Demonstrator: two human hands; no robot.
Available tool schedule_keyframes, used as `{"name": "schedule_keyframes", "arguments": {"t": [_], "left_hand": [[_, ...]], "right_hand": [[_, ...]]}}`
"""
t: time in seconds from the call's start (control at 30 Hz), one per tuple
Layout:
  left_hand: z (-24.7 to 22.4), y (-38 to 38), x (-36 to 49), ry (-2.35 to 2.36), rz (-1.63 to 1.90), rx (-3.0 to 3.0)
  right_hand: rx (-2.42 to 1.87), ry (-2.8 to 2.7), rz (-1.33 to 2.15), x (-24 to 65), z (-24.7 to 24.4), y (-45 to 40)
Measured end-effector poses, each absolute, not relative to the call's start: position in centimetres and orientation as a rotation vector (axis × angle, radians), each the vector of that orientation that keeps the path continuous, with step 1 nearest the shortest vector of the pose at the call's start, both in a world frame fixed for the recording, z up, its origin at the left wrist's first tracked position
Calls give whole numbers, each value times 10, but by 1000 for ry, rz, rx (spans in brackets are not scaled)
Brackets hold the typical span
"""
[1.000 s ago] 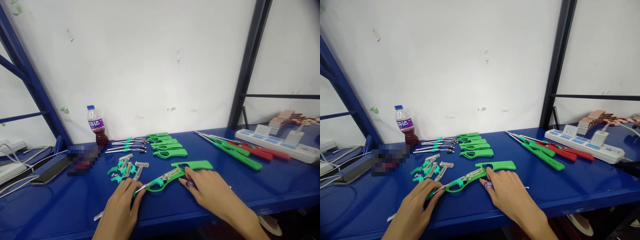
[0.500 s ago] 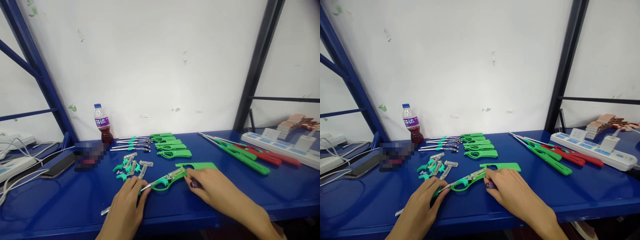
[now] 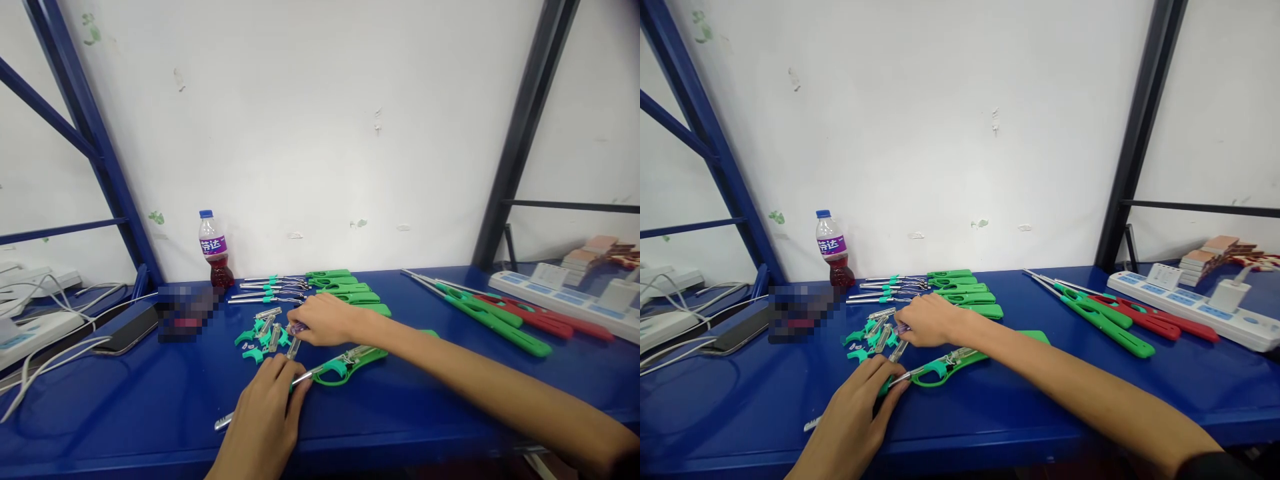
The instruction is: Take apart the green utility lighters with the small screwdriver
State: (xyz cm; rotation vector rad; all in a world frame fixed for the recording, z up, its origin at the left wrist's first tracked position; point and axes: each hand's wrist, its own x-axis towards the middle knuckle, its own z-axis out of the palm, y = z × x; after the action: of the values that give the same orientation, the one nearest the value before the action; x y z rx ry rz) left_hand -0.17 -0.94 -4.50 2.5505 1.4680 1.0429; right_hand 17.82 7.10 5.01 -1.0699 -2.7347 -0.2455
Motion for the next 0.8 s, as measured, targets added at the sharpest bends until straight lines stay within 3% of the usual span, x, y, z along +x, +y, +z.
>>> {"name": "schedule_keyframes", "arguments": {"t": [0.23, 0.43, 0.8], "left_hand": [[-45, -11, -1, 1460, 1018, 2534], [-40, -8, -9, 1376, 972, 2552], [-35, -9, -14, 1242, 1083, 2855]], "right_hand": [[-1120, -2754, -191, 189, 57, 86], [-1184, -2664, -130, 245, 67, 43], [-1390, -2264, 176, 287, -30, -33]]}}
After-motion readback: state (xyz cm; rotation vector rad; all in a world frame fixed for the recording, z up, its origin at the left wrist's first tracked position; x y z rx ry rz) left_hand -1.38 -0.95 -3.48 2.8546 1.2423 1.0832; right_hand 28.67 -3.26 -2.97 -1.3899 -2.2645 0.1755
